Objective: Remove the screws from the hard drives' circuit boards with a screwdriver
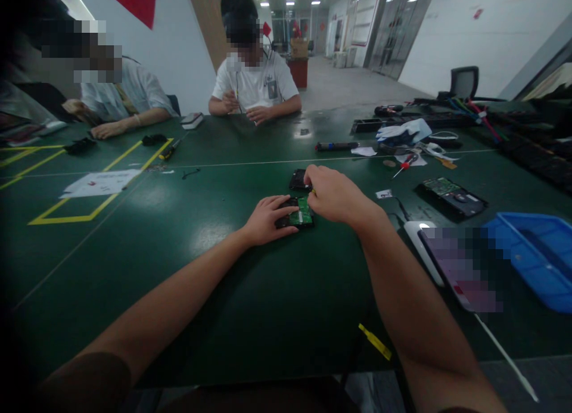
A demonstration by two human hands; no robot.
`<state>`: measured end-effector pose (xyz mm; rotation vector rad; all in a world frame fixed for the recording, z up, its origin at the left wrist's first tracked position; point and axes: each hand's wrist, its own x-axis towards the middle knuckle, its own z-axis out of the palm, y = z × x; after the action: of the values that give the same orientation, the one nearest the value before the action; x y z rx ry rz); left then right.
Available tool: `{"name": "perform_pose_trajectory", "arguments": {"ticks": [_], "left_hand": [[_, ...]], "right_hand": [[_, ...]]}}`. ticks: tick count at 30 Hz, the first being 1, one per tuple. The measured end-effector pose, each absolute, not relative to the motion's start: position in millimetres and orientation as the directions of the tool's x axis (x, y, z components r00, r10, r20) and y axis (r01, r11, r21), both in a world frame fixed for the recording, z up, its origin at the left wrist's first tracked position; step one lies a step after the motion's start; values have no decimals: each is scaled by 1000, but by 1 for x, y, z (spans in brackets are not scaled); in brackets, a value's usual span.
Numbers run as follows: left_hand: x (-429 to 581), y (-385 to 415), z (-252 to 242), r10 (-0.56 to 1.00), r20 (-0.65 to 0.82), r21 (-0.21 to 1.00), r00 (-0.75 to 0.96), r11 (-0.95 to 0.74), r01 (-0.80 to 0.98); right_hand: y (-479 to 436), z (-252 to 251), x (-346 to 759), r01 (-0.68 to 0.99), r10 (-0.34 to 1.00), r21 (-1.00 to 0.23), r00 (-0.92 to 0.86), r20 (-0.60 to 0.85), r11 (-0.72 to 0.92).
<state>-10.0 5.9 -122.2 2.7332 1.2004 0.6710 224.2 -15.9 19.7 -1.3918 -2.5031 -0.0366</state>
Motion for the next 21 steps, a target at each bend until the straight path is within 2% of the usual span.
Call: {"name": "perform_pose_trajectory", "arguments": {"ticks": [6,12,21], "left_hand": [[-10,5,-122,718,362,241,594,-688,685],[-10,5,-120,721,352,245,597,-687,684],[-10,4,-119,715,356,238,602,-692,681]], "right_hand": [[-17,21,225,879,872,-111,-429,237,463],[-17,20,224,827,822,-129,-501,269,547],[-15,18,227,845,840,-125,-478,258,520]]}}
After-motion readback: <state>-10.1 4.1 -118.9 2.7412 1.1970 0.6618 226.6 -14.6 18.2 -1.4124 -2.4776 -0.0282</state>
